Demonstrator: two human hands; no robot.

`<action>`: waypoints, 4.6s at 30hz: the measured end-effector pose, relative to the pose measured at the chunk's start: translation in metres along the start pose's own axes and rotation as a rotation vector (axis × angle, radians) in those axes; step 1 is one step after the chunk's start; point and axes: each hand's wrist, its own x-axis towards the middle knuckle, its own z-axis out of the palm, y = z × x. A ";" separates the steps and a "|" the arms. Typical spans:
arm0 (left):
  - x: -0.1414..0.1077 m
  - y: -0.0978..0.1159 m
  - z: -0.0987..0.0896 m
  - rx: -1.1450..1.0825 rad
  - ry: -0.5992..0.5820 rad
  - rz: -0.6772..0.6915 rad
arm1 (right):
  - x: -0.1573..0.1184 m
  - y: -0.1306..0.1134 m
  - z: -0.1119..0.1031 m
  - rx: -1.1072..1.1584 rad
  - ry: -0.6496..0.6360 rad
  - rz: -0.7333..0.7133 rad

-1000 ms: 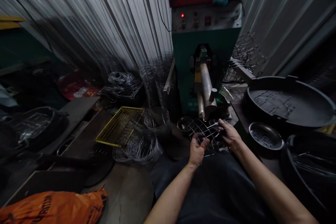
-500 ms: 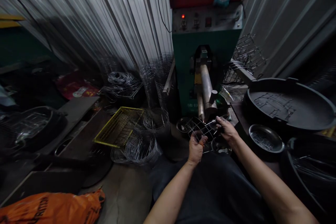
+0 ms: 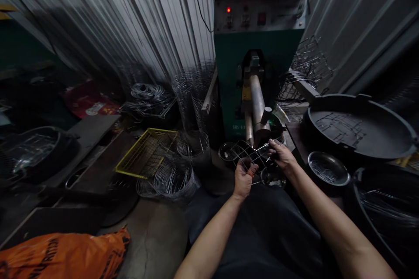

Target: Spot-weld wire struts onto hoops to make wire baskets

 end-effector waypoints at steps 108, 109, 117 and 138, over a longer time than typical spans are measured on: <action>0.032 0.006 0.010 -0.273 0.146 -0.171 | 0.030 0.000 0.018 -0.083 0.077 -0.085; 0.033 0.006 0.009 -0.266 0.131 -0.169 | 0.029 -0.001 0.019 -0.064 0.069 -0.087; -0.002 0.005 -0.027 -0.185 -0.076 -0.170 | -0.032 0.017 0.010 0.016 -0.060 -0.098; -0.068 0.099 -0.064 0.195 -0.230 -0.228 | -0.158 0.073 0.002 -0.953 -0.699 -0.233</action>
